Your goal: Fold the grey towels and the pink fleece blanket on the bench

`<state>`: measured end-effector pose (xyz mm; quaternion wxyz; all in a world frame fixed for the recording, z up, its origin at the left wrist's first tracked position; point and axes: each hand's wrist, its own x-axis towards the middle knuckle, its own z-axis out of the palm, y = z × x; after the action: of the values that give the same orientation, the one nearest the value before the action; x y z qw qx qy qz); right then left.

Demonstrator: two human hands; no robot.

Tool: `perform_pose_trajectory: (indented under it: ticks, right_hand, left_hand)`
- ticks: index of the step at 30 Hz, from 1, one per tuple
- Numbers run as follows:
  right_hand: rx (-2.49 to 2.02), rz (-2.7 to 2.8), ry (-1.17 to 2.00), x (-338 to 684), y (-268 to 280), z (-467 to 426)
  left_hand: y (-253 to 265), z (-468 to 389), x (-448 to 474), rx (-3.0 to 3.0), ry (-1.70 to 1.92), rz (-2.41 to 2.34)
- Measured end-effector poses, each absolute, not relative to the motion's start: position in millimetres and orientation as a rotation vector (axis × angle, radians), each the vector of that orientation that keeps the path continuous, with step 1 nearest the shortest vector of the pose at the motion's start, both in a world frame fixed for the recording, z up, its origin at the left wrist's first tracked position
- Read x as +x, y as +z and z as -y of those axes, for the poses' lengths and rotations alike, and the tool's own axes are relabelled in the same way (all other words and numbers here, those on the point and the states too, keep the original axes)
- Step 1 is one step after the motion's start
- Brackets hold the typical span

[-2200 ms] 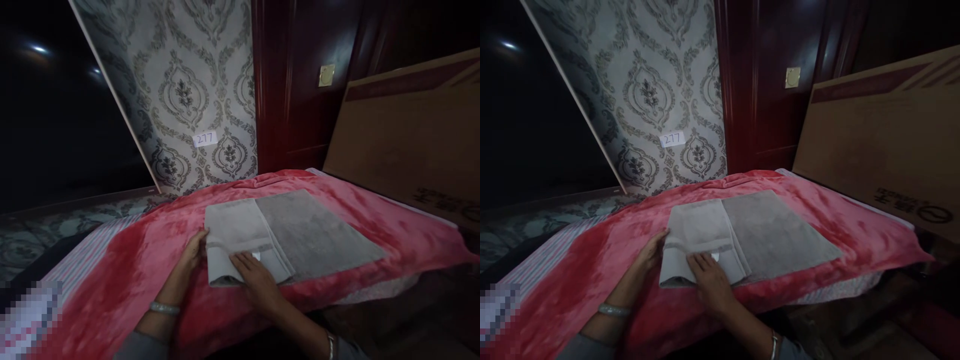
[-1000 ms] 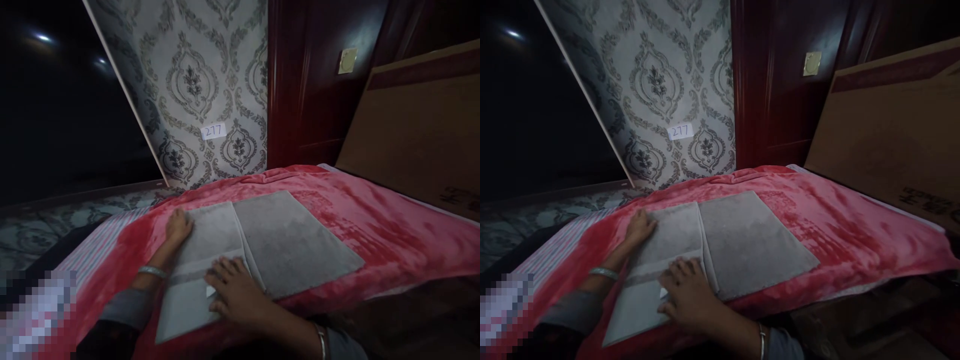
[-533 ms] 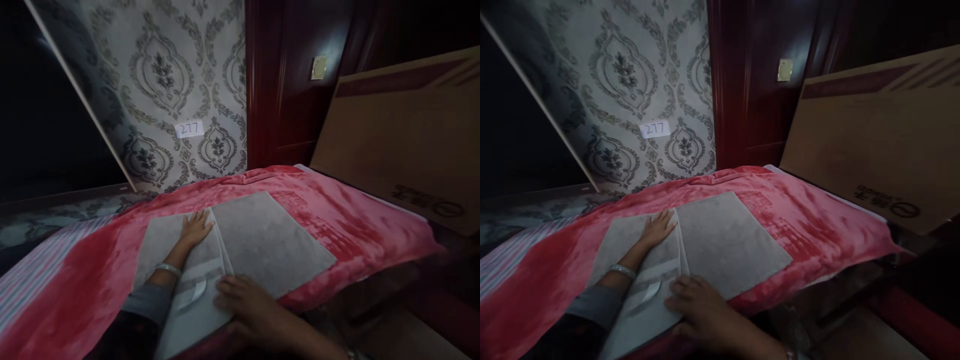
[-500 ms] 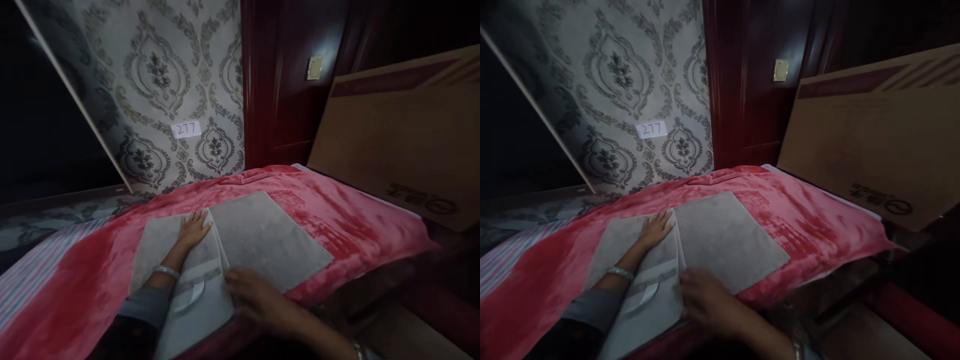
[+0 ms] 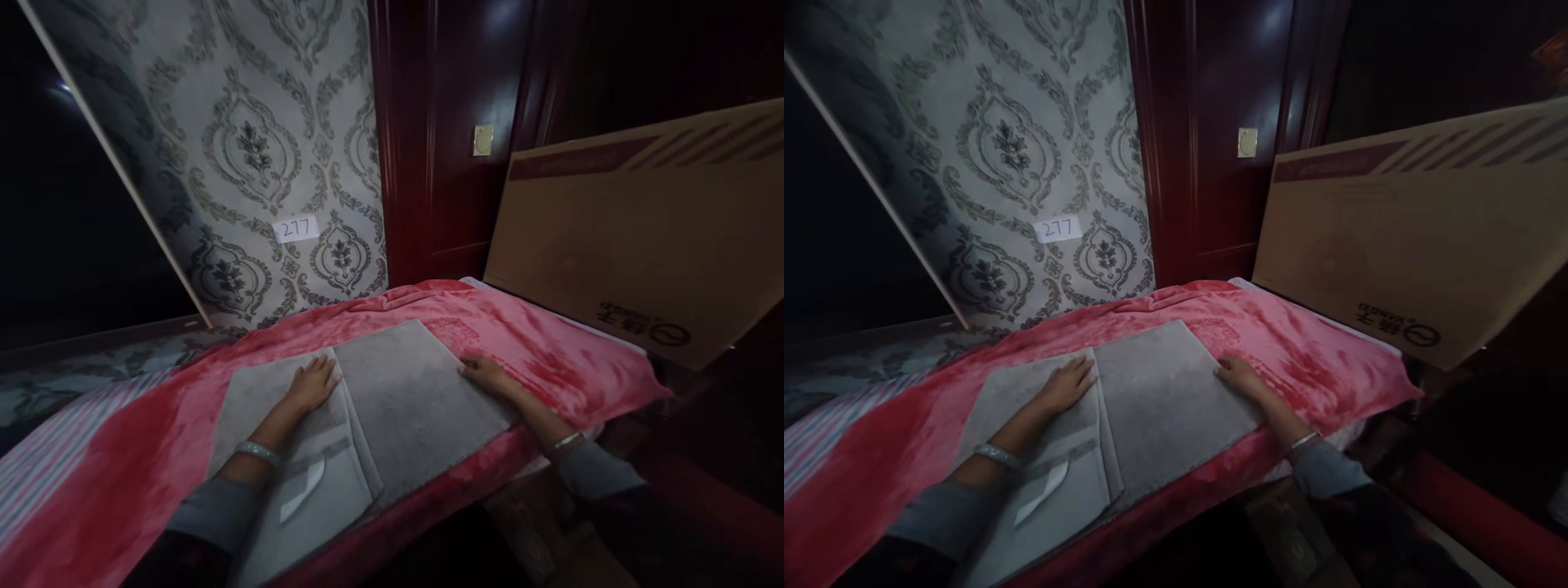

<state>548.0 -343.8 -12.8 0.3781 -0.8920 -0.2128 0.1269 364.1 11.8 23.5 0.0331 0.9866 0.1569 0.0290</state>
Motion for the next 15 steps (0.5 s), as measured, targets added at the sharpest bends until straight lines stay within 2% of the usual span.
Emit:
perform_pose_trajectory:
  ticks: [3, 7, 10, 15]
  right_hand:
    - [-2.143, 0.569, 0.508, 548, -8, 350]
    - [-1.653, 0.425, 0.863, 543, -1, 358]
    - [-1.456, 0.289, 0.988, 539, 10, 350]
    - [-1.299, 0.471, 0.963, 515, 49, 283]
  left_hand:
    - [19, 1, 350, 3.057, 0.138, -0.381]
    - [-1, 16, 336, 3.060, 0.167, -0.360]
    - [-11, 19, 335, 2.979, 0.235, -0.349]
    - [-13, 2, 341, 2.201, 0.458, -0.321]
